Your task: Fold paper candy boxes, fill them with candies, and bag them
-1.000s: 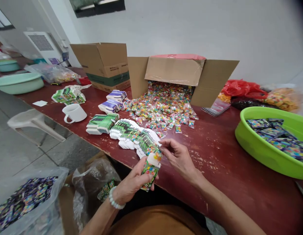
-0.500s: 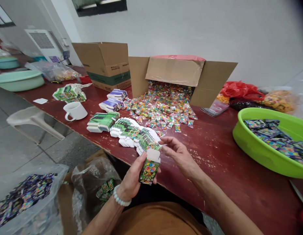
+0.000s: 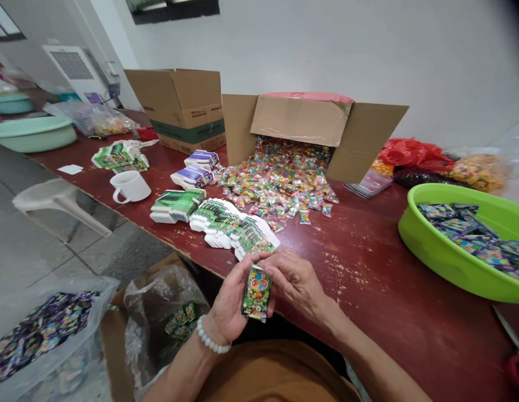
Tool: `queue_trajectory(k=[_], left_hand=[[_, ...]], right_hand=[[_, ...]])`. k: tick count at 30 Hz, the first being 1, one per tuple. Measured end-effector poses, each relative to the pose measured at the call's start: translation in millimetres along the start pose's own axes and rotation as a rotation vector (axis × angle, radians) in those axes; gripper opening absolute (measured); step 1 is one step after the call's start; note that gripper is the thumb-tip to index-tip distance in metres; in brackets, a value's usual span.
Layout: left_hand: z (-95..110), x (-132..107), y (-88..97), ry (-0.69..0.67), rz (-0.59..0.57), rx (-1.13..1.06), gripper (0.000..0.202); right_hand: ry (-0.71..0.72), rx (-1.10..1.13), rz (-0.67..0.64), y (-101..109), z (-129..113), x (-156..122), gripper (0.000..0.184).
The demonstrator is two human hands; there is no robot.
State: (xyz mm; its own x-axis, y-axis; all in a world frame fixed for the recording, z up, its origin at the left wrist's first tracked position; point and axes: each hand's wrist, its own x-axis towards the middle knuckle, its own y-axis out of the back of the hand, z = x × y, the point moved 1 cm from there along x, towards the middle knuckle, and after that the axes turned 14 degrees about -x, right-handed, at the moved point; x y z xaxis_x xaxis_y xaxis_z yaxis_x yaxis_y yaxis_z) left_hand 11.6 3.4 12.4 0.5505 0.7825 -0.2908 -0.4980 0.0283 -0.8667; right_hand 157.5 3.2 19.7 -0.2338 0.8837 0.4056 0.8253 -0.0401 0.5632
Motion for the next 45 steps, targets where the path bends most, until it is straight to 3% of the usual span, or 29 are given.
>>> queue_trajectory(k=[5, 9, 13, 17, 20, 22, 26, 29, 32, 34, 36, 38, 40, 42, 45], left_hand=[[-5.0, 3.6, 0.6, -0.018, 0.014, 0.016, 0.052], [-6.5, 5.7, 3.1, -0.02, 0.019, 0.042, 0.057], [-2.3, 2.9, 5.0, -0.029, 0.074, 0.032, 0.05], [0.3, 3.4, 6.4, -0.052, 0.131, -0.003, 0.035], [-0.8, 7.7, 8.7, -0.067, 0.18, -0.082, 0.034], [-1.9, 9.1, 11.4, -0.097, 0.205, -0.095, 0.039], [-2.7, 1.8, 16.6, -0.218, 0.206, -0.011, 0.045], [-0.4, -11.6, 21.8, -0.278, 0.229, 0.117, 0.041], [10.0, -29.3, 41.4, -0.328, 0.349, 0.311, 0.048], [24.2, -43.2, 68.7, -0.409, 0.503, 0.5, 0.054], [42.5, -57.9, 104.7, -0.52, 0.701, 0.814, 0.058], [59.7, -70.3, 139.9, -0.587, 0.861, 1.204, 0.071], [70.6, -77.1, 164.4, -0.599, 0.914, 1.4, 0.081], [73.0, -76.6, 170.7, -0.616, 0.891, 1.458, 0.077], [63.7, -61.7, 147.2, -0.766, 0.768, 1.503, 0.061]], right_hand=[[-0.33, 0.389, -0.085, -4.9, -3.7, 3.6, 0.021], [-0.406, 0.454, -0.081, -6.7, -2.8, 7.7, 0.022], [-0.275, 0.321, -0.097, -6.1, -2.0, 1.5, 0.021], [-0.026, -0.022, -0.076, -8.9, -1.8, -11.5, 0.021], [0.078, -0.295, -0.08, -17.5, -1.9, -17.1, 0.074], [0.086, -0.442, -0.108, -26.3, -2.2, -17.2, 0.092], [0.056, -0.504, -0.101, -46.1, -3.5, -13.6, 0.071], [0.079, -0.349, -0.192, -56.3, -0.7, -11.2, 0.075], [0.122, -0.247, -0.272, -53.1, 14.2, -3.9, 0.097], [0.039, -0.306, -0.169, -42.4, 33.1, 6.8, 0.095], [-0.13, -0.45, -0.042, -29.9, 55.2, 19.6, 0.077], [-0.291, -0.618, -0.024, -21.7, 74.4, 29.8, 0.073], [-0.38, -0.752, -0.067, -20.6, 86.9, 34.1, 0.074], [-0.399, -0.814, -0.095, -25.5, 92.9, 32.4, 0.067], [-0.421, -0.785, -0.026, -35.0, 95.9, 25.2, 0.054]])
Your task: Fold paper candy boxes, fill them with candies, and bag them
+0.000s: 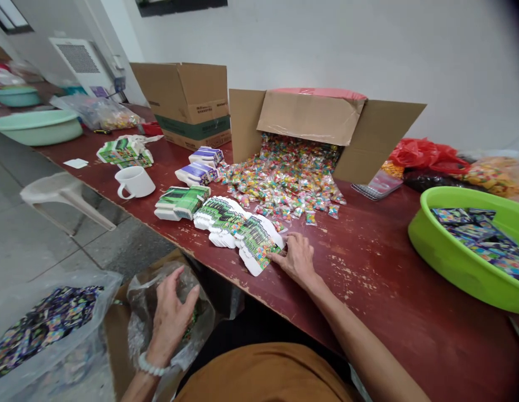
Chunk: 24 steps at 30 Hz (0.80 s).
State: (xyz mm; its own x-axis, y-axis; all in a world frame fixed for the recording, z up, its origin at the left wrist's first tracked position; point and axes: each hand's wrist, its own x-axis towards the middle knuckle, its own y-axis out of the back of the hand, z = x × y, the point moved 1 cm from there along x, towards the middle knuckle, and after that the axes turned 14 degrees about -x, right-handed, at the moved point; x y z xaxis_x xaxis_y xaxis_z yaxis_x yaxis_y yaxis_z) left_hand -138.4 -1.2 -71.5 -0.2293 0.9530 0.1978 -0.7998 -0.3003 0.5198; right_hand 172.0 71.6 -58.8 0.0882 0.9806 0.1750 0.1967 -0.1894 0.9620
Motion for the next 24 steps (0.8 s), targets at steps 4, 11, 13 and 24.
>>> queue_trajectory(k=[4, 11, 13, 24], left_hand=[[55.9, 4.5, -35.2, -0.256, 0.017, -0.078, 0.046], [120.9, 25.2, -56.5, -0.143, -0.401, -0.447, 0.047], [131.8, 22.4, -58.2, 0.105, -0.782, -0.721, 0.049], [140.1, -17.0, -70.1, 0.529, -1.238, -1.275, 0.062]], right_hand=[[-0.164, 0.394, 0.017, -3.3, 4.2, -0.9, 0.04], [-0.041, 0.914, -0.228, 42.4, 14.7, -2.4, 0.037], [0.061, 1.077, -0.318, 62.4, 10.1, -8.8, 0.034], [0.159, 1.348, -0.454, 87.7, -16.5, -31.0, 0.026]])
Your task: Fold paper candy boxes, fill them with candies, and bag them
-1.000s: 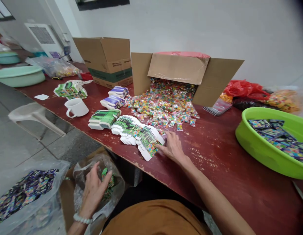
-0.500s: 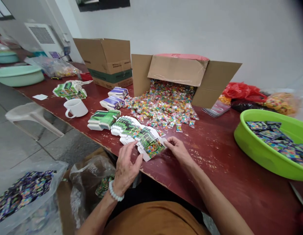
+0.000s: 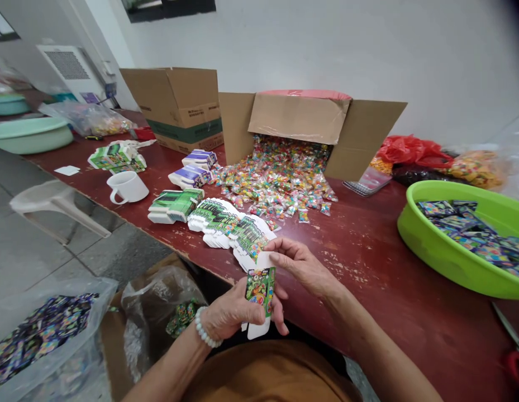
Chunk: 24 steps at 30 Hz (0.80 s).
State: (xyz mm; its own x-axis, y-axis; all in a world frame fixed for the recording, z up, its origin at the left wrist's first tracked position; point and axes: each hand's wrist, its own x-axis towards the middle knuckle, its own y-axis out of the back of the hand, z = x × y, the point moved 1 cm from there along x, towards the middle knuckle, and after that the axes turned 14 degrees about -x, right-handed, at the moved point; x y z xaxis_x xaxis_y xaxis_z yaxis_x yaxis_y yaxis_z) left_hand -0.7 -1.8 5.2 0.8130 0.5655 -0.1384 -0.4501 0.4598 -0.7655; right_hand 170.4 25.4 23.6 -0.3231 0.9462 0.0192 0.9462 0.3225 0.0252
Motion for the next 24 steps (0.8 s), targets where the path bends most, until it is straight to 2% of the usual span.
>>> queue_trajectory(k=[5, 7, 12, 14, 16, 18, 21, 24], left_hand=[[3.8, -4.6, -7.2, 0.013, 0.014, -0.011, 0.064], [5.5, -5.9, -11.0, -0.018, 0.049, 0.021, 0.059], [6.7, -4.0, -16.3, -0.105, 0.179, 0.145, 0.036], [4.4, -0.3, -15.3, -0.15, 0.237, 0.195, 0.03], [1.8, 3.5, -12.7, -0.203, 0.296, 0.228, 0.029], [0.9, 5.3, -9.8, -0.253, 0.344, 0.286, 0.033], [3.2, 2.7, -7.5, -0.327, 0.378, 0.384, 0.04], [4.5, -3.3, -9.3, -0.405, 0.427, 0.324, 0.045]], right_hand=[[0.007, 0.032, 0.055, -2.2, 1.8, -2.7, 0.026], [0.017, 0.056, 0.047, -1.7, 2.1, -3.7, 0.026], [0.034, 0.118, -0.007, -5.1, -3.1, -11.3, 0.035], [-0.005, 0.12, -0.077, -11.0, -5.4, -15.7, 0.04], [-0.071, 0.082, -0.117, -16.9, -5.4, -19.2, 0.037], [-0.075, -0.022, -0.047, -19.2, -3.1, -20.4, 0.03], [0.018, -0.174, 0.103, -15.1, 1.8, -19.2, 0.024], [0.027, -0.126, 0.107, -10.9, 6.3, -17.2, 0.022]])
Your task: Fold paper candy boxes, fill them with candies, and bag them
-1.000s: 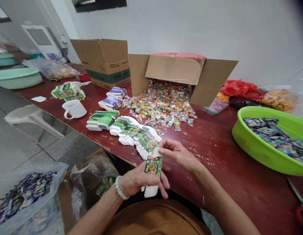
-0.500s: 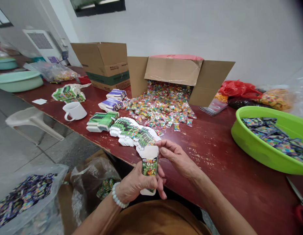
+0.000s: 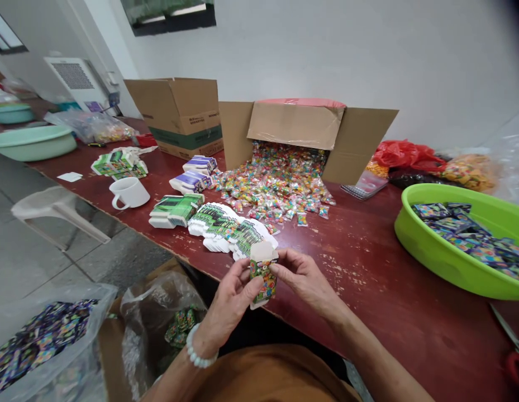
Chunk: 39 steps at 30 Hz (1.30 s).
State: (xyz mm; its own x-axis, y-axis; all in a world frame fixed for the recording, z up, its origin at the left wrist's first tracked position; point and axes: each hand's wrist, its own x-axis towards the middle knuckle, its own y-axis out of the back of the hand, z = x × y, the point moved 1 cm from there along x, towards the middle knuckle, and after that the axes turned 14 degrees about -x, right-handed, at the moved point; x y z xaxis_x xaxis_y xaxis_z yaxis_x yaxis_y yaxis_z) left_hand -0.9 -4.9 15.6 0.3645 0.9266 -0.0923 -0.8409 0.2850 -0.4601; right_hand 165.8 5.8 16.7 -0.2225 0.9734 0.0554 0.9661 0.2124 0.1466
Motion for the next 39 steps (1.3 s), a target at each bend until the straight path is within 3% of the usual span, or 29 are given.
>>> queue_trajectory(k=[5, 11, 15, 20, 23, 26, 29, 31, 33, 36, 39], left_hand=[[-0.8, -10.1, -2.7, -0.161, 0.151, 0.015, 0.064], [1.3, -7.4, 2.8, -0.175, 0.114, 0.17, 0.036], [4.5, -0.4, 5.4, -0.094, 0.076, 0.135, 0.021], [4.7, 4.4, 6.3, -0.078, 0.084, 0.117, 0.019], [3.3, 3.7, 7.0, -0.087, 0.085, 0.073, 0.02], [-0.6, 1.9, 7.7, -0.003, 0.124, -0.124, 0.035], [-6.8, 0.9, 6.5, 0.212, 0.07, -0.32, 0.043], [-10.3, 1.0, 4.6, 0.337, 0.019, -0.375, 0.049], [-11.8, 1.7, 2.6, 0.358, 0.019, -0.379, 0.052], [-12.6, 3.1, -0.6, 0.312, 0.048, -0.334, 0.054], [-14.8, 3.7, -2.7, 0.307, 0.075, -0.28, 0.056]], right_hand=[[-0.048, 0.225, 0.1, -9.3, -0.6, -1.0, 0.042], [0.018, 0.088, 0.2, -16.0, -2.7, -4.4, 0.024], [-0.004, -0.048, 0.152, -5.4, 0.2, 1.4, 0.024], [-0.091, 0.088, 0.041, 1.4, 4.8, 10.8, 0.03], [-0.048, 0.02, 0.005, 0.2, 5.7, 9.9, 0.028], [0.066, -0.136, 0.069, -1.8, 5.7, 5.4, 0.018], [0.149, -0.23, 0.16, -3.0, 5.0, 1.0, 0.015], [0.204, -0.331, 0.124, -4.0, 4.0, -0.9, 0.014], [0.236, -0.412, 0.075, -4.7, 3.0, -1.6, 0.016], [0.148, -0.372, 0.067, -5.0, 2.9, 0.5, 0.016], [-0.022, -0.173, 0.006, -5.8, 2.8, 5.4, 0.015]])
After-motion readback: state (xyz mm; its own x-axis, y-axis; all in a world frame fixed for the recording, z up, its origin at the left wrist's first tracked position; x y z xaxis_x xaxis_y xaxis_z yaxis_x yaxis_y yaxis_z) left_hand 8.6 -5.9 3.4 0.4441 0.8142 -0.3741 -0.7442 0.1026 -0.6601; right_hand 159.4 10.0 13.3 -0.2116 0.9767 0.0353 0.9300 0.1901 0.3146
